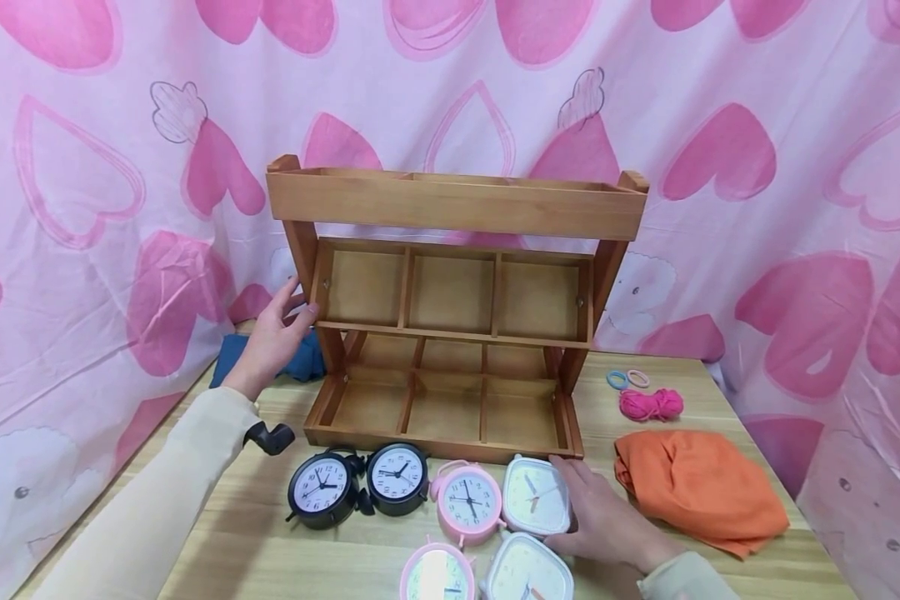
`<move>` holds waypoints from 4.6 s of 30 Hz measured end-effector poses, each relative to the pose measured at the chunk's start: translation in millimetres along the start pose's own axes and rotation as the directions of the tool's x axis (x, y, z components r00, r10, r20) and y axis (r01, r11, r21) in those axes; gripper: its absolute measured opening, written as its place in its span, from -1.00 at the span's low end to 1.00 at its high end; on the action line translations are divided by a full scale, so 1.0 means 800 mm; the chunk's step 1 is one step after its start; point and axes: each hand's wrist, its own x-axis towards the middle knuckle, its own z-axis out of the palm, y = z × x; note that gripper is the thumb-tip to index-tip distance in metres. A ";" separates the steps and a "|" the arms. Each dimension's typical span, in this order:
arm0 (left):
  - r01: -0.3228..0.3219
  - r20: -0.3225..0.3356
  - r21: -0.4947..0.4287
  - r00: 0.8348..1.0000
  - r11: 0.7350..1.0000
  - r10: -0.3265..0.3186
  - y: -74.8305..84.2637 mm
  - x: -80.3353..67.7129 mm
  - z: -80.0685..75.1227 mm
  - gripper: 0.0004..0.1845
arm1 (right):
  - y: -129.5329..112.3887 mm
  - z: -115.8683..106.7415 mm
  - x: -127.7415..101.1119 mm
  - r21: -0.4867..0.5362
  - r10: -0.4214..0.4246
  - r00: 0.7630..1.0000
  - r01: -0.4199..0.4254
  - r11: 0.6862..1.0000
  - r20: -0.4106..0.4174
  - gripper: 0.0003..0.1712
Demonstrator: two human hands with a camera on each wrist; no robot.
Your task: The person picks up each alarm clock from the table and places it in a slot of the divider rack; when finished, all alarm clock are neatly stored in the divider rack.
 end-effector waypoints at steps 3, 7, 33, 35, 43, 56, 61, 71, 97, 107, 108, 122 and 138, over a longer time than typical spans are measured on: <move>-0.021 0.002 0.000 1.000 1.000 0.021 0.000 0.000 0.000 -0.29 | 0.003 0.002 -0.002 -0.007 -0.024 1.000 0.024 1.000 -0.009 0.21; -0.048 0.007 0.002 0.999 0.999 0.048 -0.002 0.001 -0.001 -0.31 | 0.002 0.003 0.001 0.016 0.015 1.000 -0.015 1.000 0.013 0.19; -0.019 0.023 0.061 1.000 0.998 0.017 0.001 -0.003 0.001 -0.31 | -0.010 -0.068 0.036 0.028 -0.018 0.977 0.025 0.999 -0.213 0.03; -0.030 0.025 0.065 0.999 0.997 0.029 0.000 -0.004 0.000 -0.31 | -0.008 -0.066 0.050 0.046 0.015 0.978 -0.006 0.999 -0.206 0.01; -0.053 0.030 0.065 0.998 0.996 0.052 -0.003 -0.005 -0.001 -0.32 | -0.003 -0.053 0.102 0.082 0.163 0.979 -0.154 0.985 -0.126 0.07; -0.067 0.033 0.067 0.997 0.996 0.065 -0.003 -0.004 0.000 -0.32 | 0.010 -0.024 0.134 -0.039 0.211 0.975 -0.215 0.976 -0.075 0.13; -0.065 0.030 0.066 0.998 0.996 0.063 -0.002 -0.004 0.000 -0.32 | 0.008 -0.026 0.136 -0.046 0.231 0.973 -0.232 0.972 -0.030 0.14; -0.048 0.023 0.060 0.999 0.997 0.047 -0.003 -0.005 0.000 -0.32 | 0.004 -0.029 0.124 -0.010 0.193 0.981 -0.193 0.981 -0.001 -0.09; -0.029 -0.006 0.090 1.000 0.996 0.030 -0.004 -0.005 0.002 -0.31 | -0.065 -0.067 0.004 -0.041 -0.087 0.967 0.080 0.996 -0.240 -0.11; -0.041 -0.007 0.093 0.999 0.995 0.042 -0.002 -0.005 0.002 -0.31 | -0.075 -0.039 -0.035 0.125 0.006 0.990 -0.024 0.992 0.141 0.11; -0.041 -0.006 0.092 0.999 0.995 0.041 -0.002 -0.006 0.002 -0.31 | -0.075 -0.036 -0.037 0.147 0.019 0.982 -0.048 0.988 0.189 0.12; -0.071 -0.014 0.094 0.997 0.993 0.072 -0.001 -0.004 0.002 -0.34 | -0.062 0.018 -0.048 0.007 -0.119 0.961 0.121 0.993 0.250 0.17; -0.047 -0.008 0.095 0.999 0.994 0.048 -0.002 -0.006 0.000 -0.32 | -0.058 0.030 -0.050 0.060 -0.024 0.946 0.004 0.998 0.324 0.20</move>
